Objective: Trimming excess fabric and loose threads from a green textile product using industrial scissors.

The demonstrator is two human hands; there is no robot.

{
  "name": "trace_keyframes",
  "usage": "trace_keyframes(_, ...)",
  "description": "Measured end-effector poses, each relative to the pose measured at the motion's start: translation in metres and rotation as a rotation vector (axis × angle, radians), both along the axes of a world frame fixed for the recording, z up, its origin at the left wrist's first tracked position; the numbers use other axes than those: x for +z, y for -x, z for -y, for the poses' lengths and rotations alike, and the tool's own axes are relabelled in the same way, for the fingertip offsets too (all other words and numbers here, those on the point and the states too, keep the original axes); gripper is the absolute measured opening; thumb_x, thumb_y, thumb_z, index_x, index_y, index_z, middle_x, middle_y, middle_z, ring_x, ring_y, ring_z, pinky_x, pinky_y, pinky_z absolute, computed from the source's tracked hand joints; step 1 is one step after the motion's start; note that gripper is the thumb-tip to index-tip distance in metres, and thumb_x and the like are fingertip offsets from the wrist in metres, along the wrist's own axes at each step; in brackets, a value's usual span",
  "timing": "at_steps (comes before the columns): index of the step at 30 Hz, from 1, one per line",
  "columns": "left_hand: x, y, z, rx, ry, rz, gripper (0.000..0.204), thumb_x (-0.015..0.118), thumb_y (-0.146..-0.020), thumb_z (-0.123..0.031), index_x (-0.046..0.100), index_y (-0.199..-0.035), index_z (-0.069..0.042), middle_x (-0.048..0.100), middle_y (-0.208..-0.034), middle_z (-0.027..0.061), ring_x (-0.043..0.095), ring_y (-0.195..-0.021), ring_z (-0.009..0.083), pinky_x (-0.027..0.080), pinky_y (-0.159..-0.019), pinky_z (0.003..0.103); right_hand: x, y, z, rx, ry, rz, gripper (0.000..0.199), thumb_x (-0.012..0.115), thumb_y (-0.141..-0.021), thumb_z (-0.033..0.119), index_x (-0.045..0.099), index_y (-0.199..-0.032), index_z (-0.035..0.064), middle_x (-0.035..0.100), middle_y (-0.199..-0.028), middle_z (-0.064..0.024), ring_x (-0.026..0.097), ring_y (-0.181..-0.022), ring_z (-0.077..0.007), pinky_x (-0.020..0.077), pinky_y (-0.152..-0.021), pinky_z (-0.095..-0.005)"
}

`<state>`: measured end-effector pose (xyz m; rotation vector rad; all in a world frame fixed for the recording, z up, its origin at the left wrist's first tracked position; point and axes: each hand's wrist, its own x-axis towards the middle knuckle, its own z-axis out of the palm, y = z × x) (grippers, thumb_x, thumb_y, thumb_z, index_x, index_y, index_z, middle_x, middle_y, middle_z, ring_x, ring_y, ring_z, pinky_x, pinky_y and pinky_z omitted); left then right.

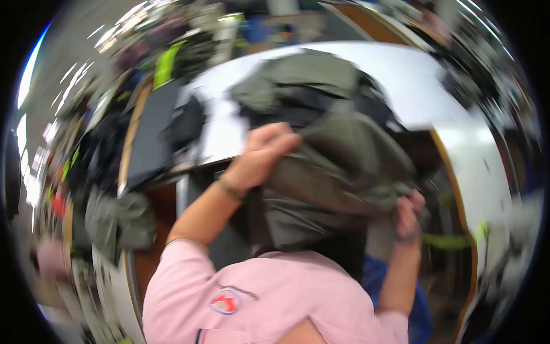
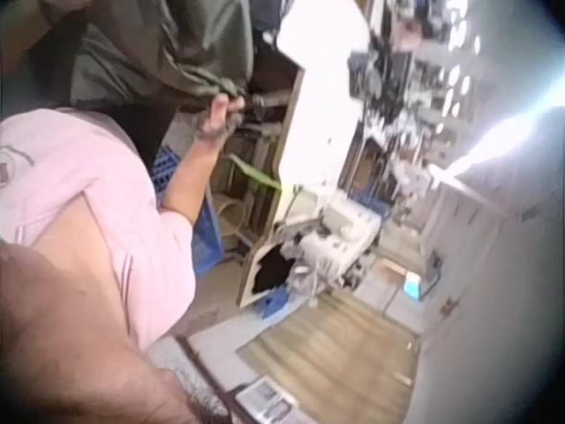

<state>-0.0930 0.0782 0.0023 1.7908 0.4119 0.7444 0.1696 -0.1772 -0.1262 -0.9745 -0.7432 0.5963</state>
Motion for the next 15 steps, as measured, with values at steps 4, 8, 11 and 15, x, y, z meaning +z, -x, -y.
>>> trace_keyframes(4, -0.045, 0.004, 0.001, -0.058, 0.366, -0.114, 0.023, 0.061, -0.096, -0.018, 0.057, -0.078, -0.005, 0.05, -0.073, -0.0074, 0.042, -0.07, 0.0027, 0.036, -0.063, 0.021, 0.037, 0.043, -0.011, -0.199, 0.225, -0.372, 0.033, 0.075, -0.075, 0.004, 0.059, -0.104, 0.008, 0.055, -0.092, 0.0009, 0.055, -0.087, -0.0112, 0.0436, -0.078, -0.0266)
trace_keyframes(8, -0.054, -0.007, -0.003, -0.086, -0.264, -0.507, 0.022, 0.07, -0.088, -0.017, 0.059, -0.101, -0.002, 0.059, -0.08, 0.0064, 0.054, -0.071, 0.0175, 0.045, -0.069, 0.03, 0.023, 0.033, 0.009, -0.148, 0.175, -0.385, 0.028, 0.074, -0.076, 0.002, 0.058, -0.099, 0.0071, 0.052, -0.088, 0.0034, 0.051, -0.081, -0.0062, 0.0403, -0.073, -0.022)
trace_keyframes(11, -0.046, -0.035, 0.004, 0.048, -0.719, -0.179, 0.03, 0.074, -0.078, -0.004, 0.061, -0.105, -0.002, 0.06, -0.103, 0.0141, 0.058, -0.091, 0.0288, 0.048, -0.08, 0.037, 0.028, 0.031, 0.008, -0.178, 0.204, -0.353, 0.027, 0.075, -0.076, 0.002, 0.058, -0.098, 0.0064, 0.052, -0.088, 0.0038, 0.05, -0.079, -0.0052, 0.04, -0.072, -0.0216)
trace_keyframes(15, -0.02, -0.047, 0.038, -0.25, -0.771, -0.085, 0.019, 0.072, -0.076, 0.0, 0.067, -0.093, -0.007, 0.064, -0.092, 0.0089, 0.06, -0.088, 0.0287, 0.048, -0.077, 0.037, 0.031, 0.036, -0.015, -0.141, 0.241, -0.244, 0.021, 0.074, -0.077, 0.004, 0.062, -0.094, 0.0043, 0.058, -0.088, 0.0024, 0.054, -0.081, -0.0074, 0.0427, -0.073, -0.0236)
